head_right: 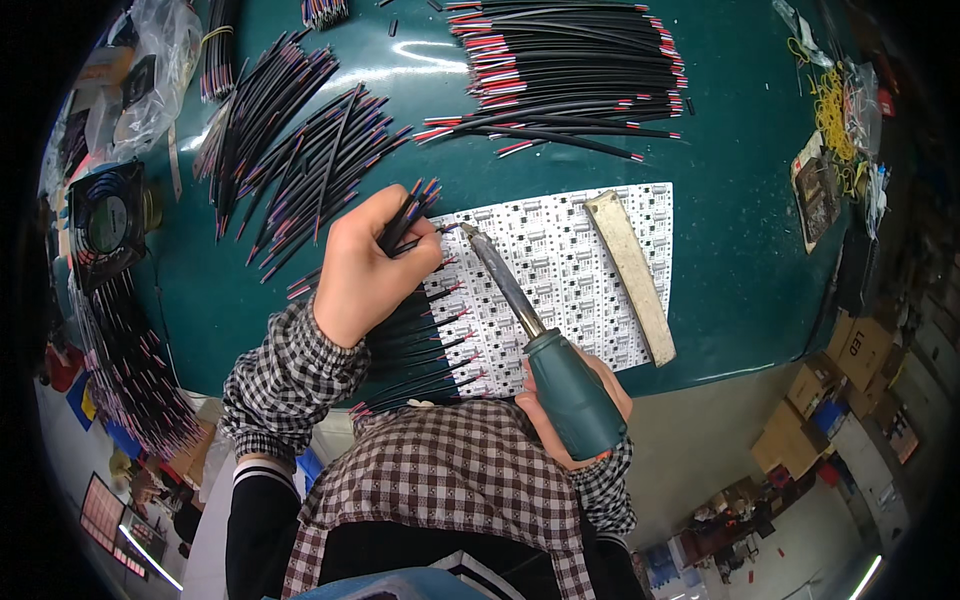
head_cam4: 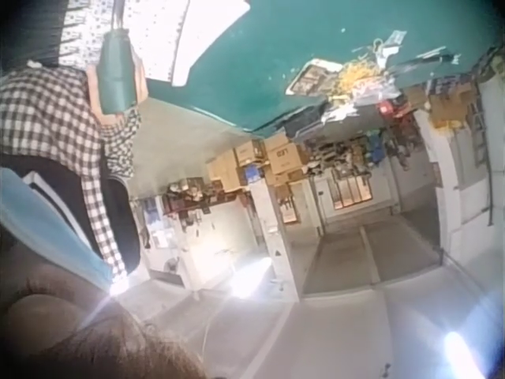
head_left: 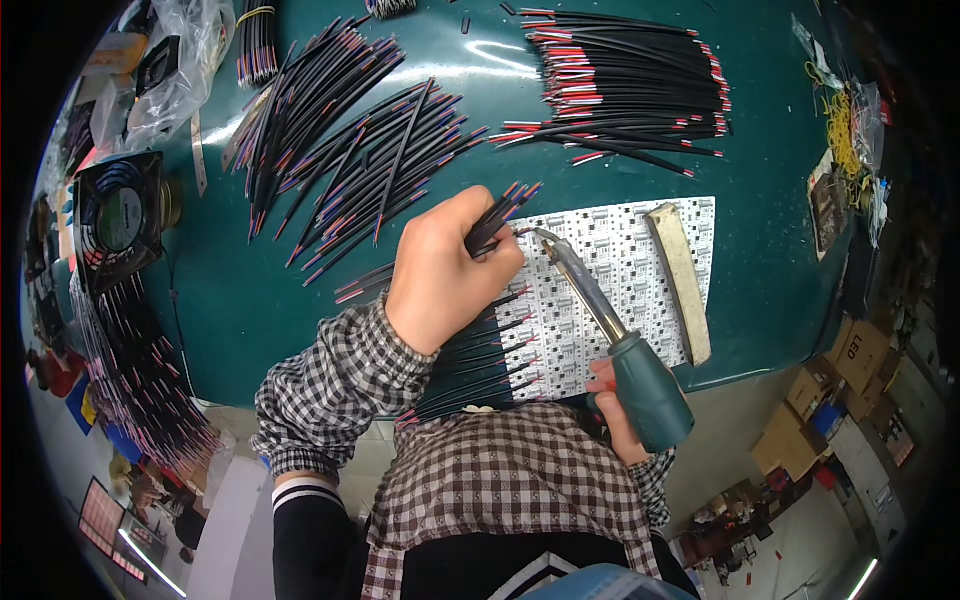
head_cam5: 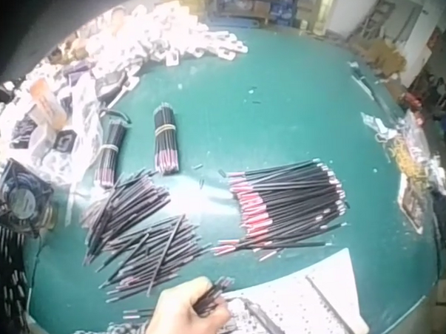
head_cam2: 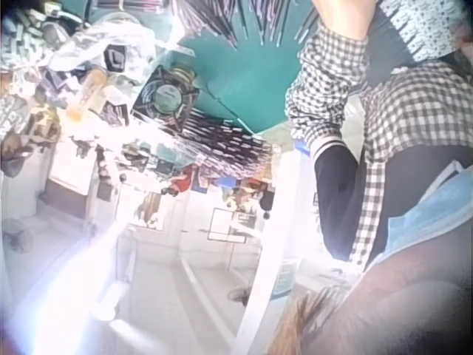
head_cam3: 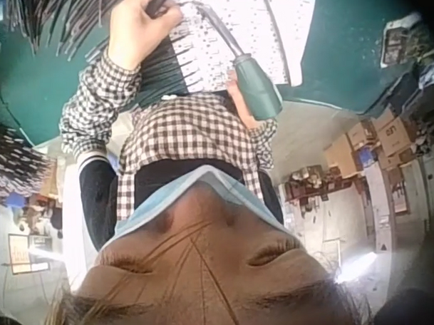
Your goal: The person solders electrical wires onto an LED light circuit board using a soldering iron and solder wire.
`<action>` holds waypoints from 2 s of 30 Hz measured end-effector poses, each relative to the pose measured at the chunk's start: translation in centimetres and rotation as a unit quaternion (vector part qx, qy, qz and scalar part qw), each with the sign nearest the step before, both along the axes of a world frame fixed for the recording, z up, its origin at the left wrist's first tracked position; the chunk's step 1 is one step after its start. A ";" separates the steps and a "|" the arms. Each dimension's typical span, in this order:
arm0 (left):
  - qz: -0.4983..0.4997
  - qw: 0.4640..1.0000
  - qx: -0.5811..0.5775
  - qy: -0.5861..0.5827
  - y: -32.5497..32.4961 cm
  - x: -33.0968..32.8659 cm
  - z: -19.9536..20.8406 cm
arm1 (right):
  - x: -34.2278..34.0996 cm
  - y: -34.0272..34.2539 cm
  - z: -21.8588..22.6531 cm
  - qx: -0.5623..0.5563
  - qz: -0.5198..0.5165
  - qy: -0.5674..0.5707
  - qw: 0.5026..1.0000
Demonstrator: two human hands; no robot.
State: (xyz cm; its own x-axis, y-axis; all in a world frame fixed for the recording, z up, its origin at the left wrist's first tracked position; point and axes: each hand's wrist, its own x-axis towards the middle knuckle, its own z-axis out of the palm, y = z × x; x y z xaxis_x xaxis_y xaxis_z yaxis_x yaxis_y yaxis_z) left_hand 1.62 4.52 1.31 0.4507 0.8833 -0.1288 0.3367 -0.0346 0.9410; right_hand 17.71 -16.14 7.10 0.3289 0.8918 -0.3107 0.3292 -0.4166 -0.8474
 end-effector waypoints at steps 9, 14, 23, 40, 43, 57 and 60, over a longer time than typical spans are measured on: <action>-0.003 1.000 0.005 0.000 -0.1 0.1 0.0 | 0.1 0.0 0.2 -0.003 0.063 -0.107 0.992; -0.003 1.000 0.012 0.021 -0.4 0.0 -0.2 | 0.4 -0.2 0.4 -0.013 0.073 -0.088 0.993; -0.002 1.000 0.025 0.014 -0.5 0.1 -0.3 | 0.2 -0.8 -0.1 -0.033 0.016 -0.009 0.999; 0.000 1.000 0.023 -0.001 -0.8 0.3 -0.8 | 0.1 -0.4 0.8 -0.036 0.035 -0.079 0.996; 0.002 1.000 0.031 0.000 -0.9 0.3 -0.8 | 0.3 -0.4 0.8 -0.029 0.061 -0.097 0.993; 0.039 0.998 0.039 0.005 -2.2 0.9 -1.3 | 0.1 -0.8 -0.3 -0.031 0.016 -0.031 0.999; 0.033 0.998 0.043 0.011 -2.1 1.0 -1.3 | 0.0 -0.6 -0.1 -0.027 0.024 -0.044 0.998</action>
